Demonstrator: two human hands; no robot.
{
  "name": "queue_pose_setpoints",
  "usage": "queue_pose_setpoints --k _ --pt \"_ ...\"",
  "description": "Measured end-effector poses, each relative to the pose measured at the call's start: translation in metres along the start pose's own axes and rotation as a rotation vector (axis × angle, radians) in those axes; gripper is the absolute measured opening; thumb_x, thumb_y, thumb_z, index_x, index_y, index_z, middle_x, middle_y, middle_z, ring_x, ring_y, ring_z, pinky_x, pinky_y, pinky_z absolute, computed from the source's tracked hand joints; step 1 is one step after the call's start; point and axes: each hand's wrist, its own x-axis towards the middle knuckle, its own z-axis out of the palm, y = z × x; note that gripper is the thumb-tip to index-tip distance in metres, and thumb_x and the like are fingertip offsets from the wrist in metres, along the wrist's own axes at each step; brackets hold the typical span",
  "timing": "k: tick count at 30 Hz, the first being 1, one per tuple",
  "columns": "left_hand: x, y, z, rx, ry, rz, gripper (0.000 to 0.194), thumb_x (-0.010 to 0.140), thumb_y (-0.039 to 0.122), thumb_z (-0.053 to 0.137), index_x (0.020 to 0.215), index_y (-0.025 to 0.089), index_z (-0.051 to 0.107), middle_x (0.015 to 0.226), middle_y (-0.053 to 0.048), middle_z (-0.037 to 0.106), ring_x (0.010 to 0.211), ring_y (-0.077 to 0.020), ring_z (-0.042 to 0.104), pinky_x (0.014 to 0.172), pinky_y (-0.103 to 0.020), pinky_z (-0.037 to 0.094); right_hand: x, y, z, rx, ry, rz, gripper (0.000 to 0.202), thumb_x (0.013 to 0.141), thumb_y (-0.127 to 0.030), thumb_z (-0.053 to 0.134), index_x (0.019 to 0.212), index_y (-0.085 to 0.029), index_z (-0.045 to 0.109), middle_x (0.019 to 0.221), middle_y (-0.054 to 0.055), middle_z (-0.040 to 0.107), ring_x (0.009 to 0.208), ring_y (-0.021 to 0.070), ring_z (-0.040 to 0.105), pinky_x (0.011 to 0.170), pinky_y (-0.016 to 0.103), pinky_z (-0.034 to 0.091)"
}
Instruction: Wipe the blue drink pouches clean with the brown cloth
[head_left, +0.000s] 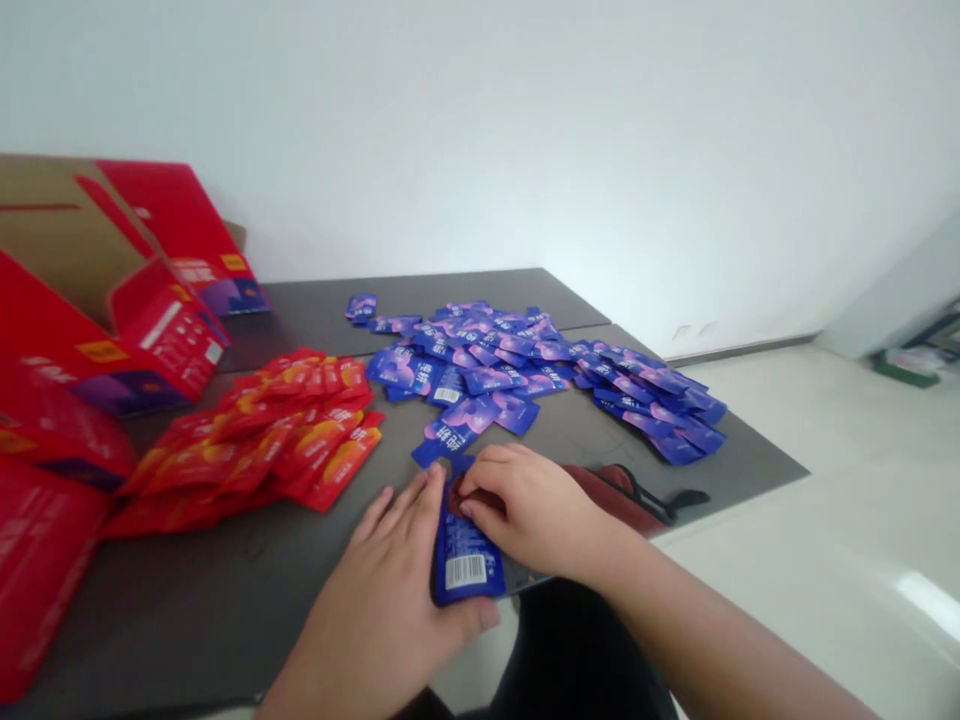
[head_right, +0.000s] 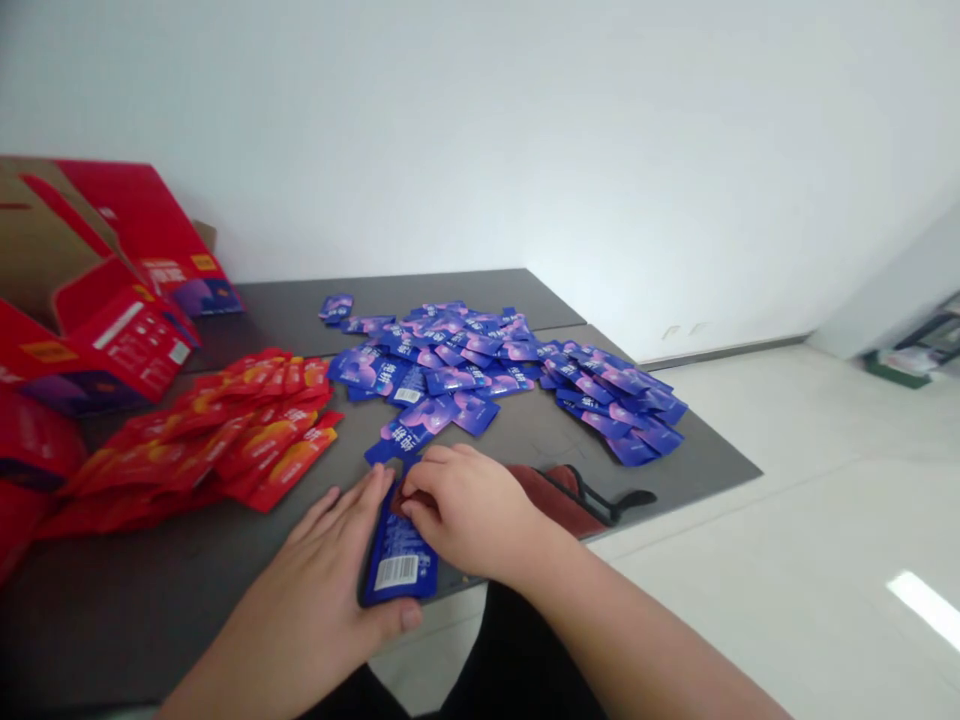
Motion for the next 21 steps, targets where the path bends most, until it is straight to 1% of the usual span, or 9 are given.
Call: queue_pose_setpoints --k 2,4,6,8,10,11,14,17,21 --pt "-0.001 -0.002 -0.002 0.018 0.004 0.037 0.113 0.093 0.065 0.072 0.173 0.017 0.008 0.172 -0.025 0.039 0.156 -0.0411 0.046 0.126 -0.065 0.042 -0.001 -0.001 0.0 0.025 0.025 0.007 0.006 0.101 -0.022 0.069 0.102 -0.02 0.074 0.101 0.004 0.074 0.099 0.0214 0.07 0.097 0.038 0.051" --pt "-0.001 -0.004 -0.005 0.007 -0.004 0.065 0.103 0.099 0.066 0.063 0.173 0.016 0.012 0.172 -0.025 0.039 0.157 -0.0405 0.044 0.126 -0.065 0.042 -0.002 -0.002 -0.003 0.062 0.057 0.011 0.008 0.099 -0.019 0.069 0.104 -0.02 0.075 0.103 0.005 0.076 0.101 0.0219 0.07 0.097 0.037 0.052" --pt "-0.001 -0.004 -0.01 -0.025 -0.032 0.051 0.093 0.105 0.067 0.054 0.172 0.014 0.017 0.172 -0.024 0.039 0.159 -0.0385 0.042 0.128 -0.063 0.04 -0.004 -0.004 -0.006 0.109 0.095 0.006 0.011 0.098 -0.017 0.069 0.106 -0.02 0.076 0.106 0.006 0.077 0.103 0.0218 0.07 0.096 0.037 0.053" --pt "-0.001 -0.002 -0.014 -0.056 -0.064 0.004 0.085 0.109 0.063 0.048 0.171 0.012 0.022 0.172 -0.023 0.039 0.16 -0.0362 0.041 0.13 -0.062 0.037 -0.007 -0.007 -0.01 0.154 0.122 -0.003 0.012 0.097 -0.016 0.07 0.107 -0.02 0.076 0.107 0.006 0.078 0.103 0.0214 0.07 0.096 0.036 0.053" --pt "0.0 0.001 -0.015 -0.079 -0.082 -0.046 0.081 0.108 0.057 0.052 0.171 0.013 0.026 0.173 -0.022 0.037 0.16 -0.0352 0.041 0.131 -0.061 0.035 -0.011 -0.011 -0.012 0.188 0.119 -0.02 0.012 0.097 -0.016 0.07 0.107 -0.021 0.076 0.105 0.005 0.078 0.102 0.0208 0.07 0.096 0.036 0.053" --pt "0.0 0.003 -0.015 -0.09 -0.084 -0.064 0.083 0.106 0.055 0.057 0.171 0.013 0.027 0.174 -0.021 0.037 0.16 -0.0352 0.041 0.132 -0.061 0.033 -0.013 -0.012 -0.012 0.202 0.106 -0.033 0.012 0.097 -0.016 0.071 0.106 -0.021 0.076 0.105 0.004 0.078 0.101 0.0204 0.07 0.095 0.035 0.053" --pt "0.001 0.007 -0.014 -0.122 -0.08 -0.099 0.09 0.099 0.052 0.067 0.171 0.014 0.028 0.175 -0.019 0.035 0.162 -0.034 0.039 0.134 -0.059 0.029 -0.016 -0.015 -0.009 0.226 0.021 -0.116 0.011 0.095 -0.014 0.073 0.103 -0.022 0.075 0.102 0.002 0.077 0.101 0.0187 0.07 0.095 0.033 0.052" --pt "0.002 0.01 -0.015 -0.148 -0.074 -0.115 0.094 0.096 0.051 0.071 0.171 0.014 0.028 0.175 -0.018 0.037 0.162 -0.0322 0.039 0.135 -0.057 0.027 -0.013 -0.012 -0.003 0.194 -0.055 -0.19 0.007 0.096 -0.015 0.074 0.098 -0.022 0.075 0.1 0.002 0.076 0.1 0.0178 0.07 0.096 0.031 0.05" --pt "0.004 0.014 -0.019 -0.159 -0.081 -0.135 0.094 0.094 0.05 0.073 0.169 0.012 0.031 0.174 -0.018 0.039 0.162 -0.0316 0.04 0.135 -0.056 0.026 -0.001 -0.002 0.004 0.084 -0.045 -0.149 0.005 0.096 -0.017 0.075 0.094 -0.021 0.073 0.096 0.002 0.074 0.096 0.0187 0.069 0.094 0.032 0.049"
